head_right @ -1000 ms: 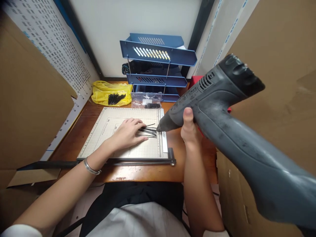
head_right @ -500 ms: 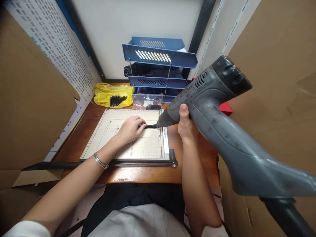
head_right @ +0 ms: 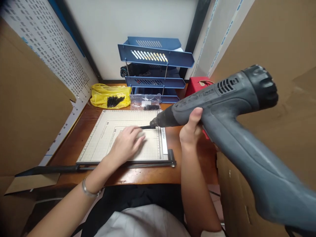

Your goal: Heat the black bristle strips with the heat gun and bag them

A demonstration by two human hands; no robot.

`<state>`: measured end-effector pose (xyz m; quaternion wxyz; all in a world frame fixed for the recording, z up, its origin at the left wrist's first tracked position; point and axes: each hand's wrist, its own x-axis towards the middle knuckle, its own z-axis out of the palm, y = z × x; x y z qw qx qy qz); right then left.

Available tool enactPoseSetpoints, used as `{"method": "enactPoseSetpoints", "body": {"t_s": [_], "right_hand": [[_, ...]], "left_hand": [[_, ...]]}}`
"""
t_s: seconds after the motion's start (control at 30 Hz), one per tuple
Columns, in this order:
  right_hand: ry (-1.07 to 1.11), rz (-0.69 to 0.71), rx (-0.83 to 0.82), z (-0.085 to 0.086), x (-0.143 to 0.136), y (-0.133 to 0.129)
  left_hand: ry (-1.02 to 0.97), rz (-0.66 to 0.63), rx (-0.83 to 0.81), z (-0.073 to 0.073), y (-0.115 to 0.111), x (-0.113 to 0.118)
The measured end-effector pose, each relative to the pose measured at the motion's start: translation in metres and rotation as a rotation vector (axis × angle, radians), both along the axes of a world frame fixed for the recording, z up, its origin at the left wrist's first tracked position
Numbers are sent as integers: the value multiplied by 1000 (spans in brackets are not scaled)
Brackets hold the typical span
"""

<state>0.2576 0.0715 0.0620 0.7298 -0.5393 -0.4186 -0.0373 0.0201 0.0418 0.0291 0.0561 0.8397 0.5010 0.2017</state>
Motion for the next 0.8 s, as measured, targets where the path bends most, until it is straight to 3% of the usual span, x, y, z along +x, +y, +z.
{"method": "enactPoseSetpoints", "body": {"t_s": [0.13, 0.3, 0.5, 0.57, 0.67, 0.7, 0.8], "right_hand": [[19, -15, -42, -3, 7, -2], [-124, 36, -105, -22, 25, -8], [-196, 179, -142, -7, 15, -5], [-179, 163, -116, 1, 8, -9], [-5, 92, -101, 15, -15, -20], [114, 140, -98, 21, -27, -23], [539, 517, -49, 40, -65, -30]], "left_hand": [[129, -132, -57, -9, 11, 1], [95, -252, -63, -11, -5, -18], [-138, -111, 87, 2, -27, -29], [-188, -38, 82, 4, -39, -31], [-266, -11, -79, 1, -55, -24], [-305, -45, -177, 1, -58, -17], [-506, -213, -500, 4, -55, 18]]}}
